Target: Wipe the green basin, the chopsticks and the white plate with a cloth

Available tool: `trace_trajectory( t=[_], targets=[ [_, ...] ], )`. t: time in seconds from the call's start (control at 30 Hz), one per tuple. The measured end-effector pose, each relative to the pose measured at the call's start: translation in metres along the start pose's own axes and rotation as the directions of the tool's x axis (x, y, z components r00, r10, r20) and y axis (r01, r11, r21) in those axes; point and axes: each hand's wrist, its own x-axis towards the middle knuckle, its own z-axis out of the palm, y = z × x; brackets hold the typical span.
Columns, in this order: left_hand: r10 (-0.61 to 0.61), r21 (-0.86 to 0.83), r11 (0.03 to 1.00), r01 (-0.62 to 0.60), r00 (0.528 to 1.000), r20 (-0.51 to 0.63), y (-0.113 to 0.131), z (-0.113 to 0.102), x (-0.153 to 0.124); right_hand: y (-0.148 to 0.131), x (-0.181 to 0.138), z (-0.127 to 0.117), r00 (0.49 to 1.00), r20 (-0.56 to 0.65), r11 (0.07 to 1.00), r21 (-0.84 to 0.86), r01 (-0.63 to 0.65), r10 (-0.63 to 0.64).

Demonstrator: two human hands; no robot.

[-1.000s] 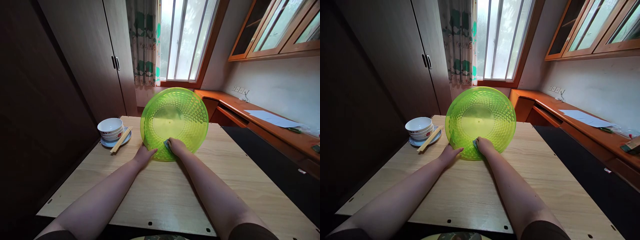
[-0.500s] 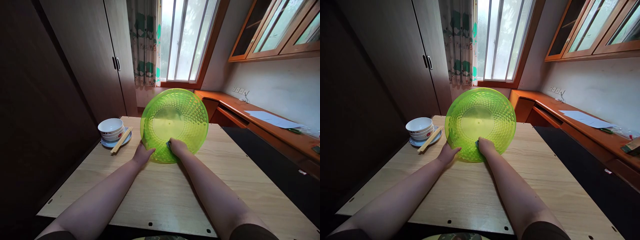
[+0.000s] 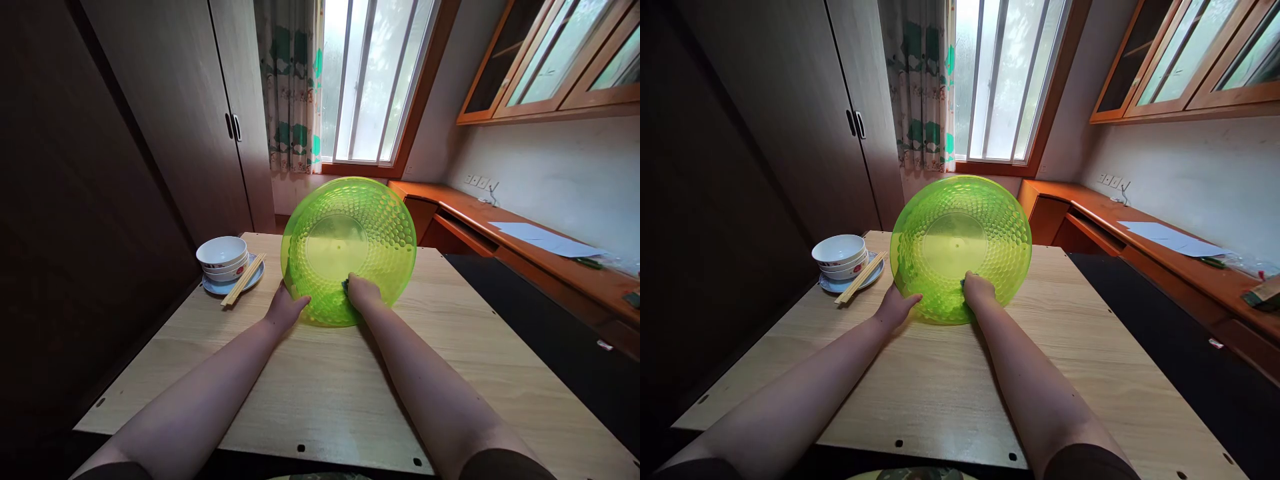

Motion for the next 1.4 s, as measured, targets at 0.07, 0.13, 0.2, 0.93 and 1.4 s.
trace_trajectory(
  t=[0.07,0.13,0.2,0.93,1.4],
  targets=[
    [-0.01,0.002,1.0,0.01,1.0,-0.018,0.0,0.0,0.0,-0.006,-0.003,0.003,0.998,0.0,0.998,0.005,0.066,-0.066],
    [-0.016,0.004,1.0,0.017,0.999,-0.03,0.001,0.001,0.0,-0.012,-0.005,0.006,0.992,-0.001,0.992,0.013,0.126,-0.126],
    [-0.018,0.003,1.0,0.018,0.999,-0.032,0.002,0.001,0.0,-0.015,-0.006,0.007,0.987,-0.002,0.987,0.019,0.159,-0.159],
    [-0.042,0.012,0.999,0.042,0.999,-0.023,0.002,-0.001,0.002,-0.012,-0.004,0.007,0.985,0.0,0.984,0.042,0.171,-0.171],
    [-0.028,0.007,1.0,0.028,0.999,-0.021,0.005,-0.002,0.001,-0.007,0.0,0.007,0.994,-0.03,0.995,0.001,0.103,-0.103]
  ],
)
